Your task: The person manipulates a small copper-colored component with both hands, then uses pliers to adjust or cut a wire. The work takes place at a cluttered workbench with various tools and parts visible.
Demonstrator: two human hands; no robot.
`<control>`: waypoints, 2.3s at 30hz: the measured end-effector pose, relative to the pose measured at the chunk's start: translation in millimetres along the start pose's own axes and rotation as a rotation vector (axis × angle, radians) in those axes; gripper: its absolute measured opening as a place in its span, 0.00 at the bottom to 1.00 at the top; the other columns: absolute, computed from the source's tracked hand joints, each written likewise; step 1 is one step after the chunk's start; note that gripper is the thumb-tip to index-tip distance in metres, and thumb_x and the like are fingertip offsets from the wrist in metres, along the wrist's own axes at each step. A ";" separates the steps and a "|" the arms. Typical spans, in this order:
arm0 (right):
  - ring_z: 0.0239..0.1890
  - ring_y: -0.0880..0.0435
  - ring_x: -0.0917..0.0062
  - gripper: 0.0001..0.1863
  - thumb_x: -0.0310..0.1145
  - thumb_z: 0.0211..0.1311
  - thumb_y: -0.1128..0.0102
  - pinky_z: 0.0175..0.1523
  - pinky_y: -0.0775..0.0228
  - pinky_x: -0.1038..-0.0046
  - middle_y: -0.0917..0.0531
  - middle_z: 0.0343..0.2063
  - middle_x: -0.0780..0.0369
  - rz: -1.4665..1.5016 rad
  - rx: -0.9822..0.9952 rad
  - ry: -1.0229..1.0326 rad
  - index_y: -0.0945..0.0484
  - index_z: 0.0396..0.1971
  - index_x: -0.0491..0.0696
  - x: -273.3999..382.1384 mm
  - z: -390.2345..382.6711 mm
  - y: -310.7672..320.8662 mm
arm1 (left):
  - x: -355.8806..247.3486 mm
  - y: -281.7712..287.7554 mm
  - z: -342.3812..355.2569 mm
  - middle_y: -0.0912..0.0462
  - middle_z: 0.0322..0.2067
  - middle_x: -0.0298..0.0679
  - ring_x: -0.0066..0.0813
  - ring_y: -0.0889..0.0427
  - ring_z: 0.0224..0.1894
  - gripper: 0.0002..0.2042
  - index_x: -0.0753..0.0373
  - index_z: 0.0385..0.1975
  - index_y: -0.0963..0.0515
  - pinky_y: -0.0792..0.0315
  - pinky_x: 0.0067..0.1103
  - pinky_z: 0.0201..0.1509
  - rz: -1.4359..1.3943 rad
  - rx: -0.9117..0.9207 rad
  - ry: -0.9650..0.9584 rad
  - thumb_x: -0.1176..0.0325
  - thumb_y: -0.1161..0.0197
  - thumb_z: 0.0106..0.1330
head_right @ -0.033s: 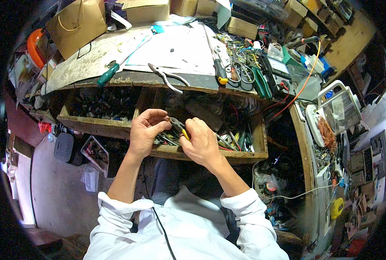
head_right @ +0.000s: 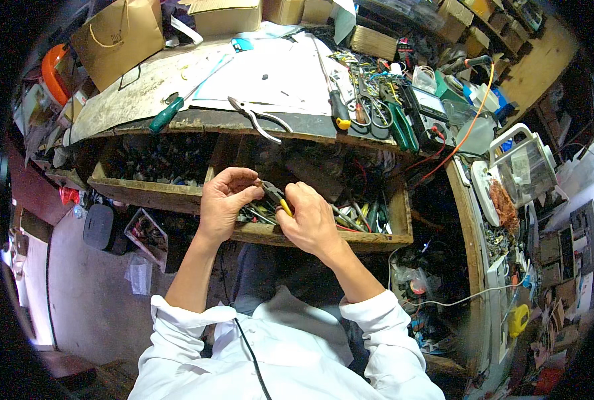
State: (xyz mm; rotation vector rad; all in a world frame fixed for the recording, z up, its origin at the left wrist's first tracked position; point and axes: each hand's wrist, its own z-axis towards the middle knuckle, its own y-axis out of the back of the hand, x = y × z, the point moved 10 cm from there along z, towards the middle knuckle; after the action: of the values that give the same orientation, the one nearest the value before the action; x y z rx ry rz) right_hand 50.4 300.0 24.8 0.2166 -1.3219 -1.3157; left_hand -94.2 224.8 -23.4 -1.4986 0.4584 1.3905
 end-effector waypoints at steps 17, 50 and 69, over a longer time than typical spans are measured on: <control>0.25 0.33 0.82 0.15 0.34 0.61 0.32 0.30 0.38 0.70 0.31 0.19 0.68 0.451 0.405 -0.320 0.28 0.25 0.42 -33.0 1.3 -22.9 | -6.2 -8.1 -8.7 0.10 0.41 0.42 0.25 0.11 0.44 0.11 0.70 0.46 0.16 0.17 0.20 0.51 0.326 -0.042 -0.081 0.82 0.29 0.65; 0.14 0.38 0.87 0.05 0.25 0.66 0.41 0.16 0.50 0.82 0.30 0.18 0.69 1.370 0.578 -0.714 0.28 0.33 0.50 -5.4 -20.8 -42.6 | -11.1 -8.7 -11.7 0.10 0.43 0.43 0.26 0.10 0.44 0.07 0.70 0.45 0.16 0.15 0.23 0.52 0.105 -0.042 -0.125 0.81 0.32 0.69; 0.16 0.29 0.83 0.05 0.33 0.73 0.43 0.15 0.42 0.81 0.24 0.21 0.64 1.532 0.532 -0.757 0.28 0.36 0.49 2.2 -23.4 -56.1 | -10.4 0.5 -10.1 0.10 0.40 0.41 0.25 0.10 0.42 0.07 0.69 0.44 0.15 0.15 0.23 0.51 0.109 -0.052 -0.114 0.81 0.30 0.67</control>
State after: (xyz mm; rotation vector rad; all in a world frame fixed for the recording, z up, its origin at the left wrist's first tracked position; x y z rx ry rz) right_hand 36.4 266.5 -24.1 -0.8818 -1.7693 0.3377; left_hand -92.2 212.6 -15.9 -1.4452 0.4408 1.5750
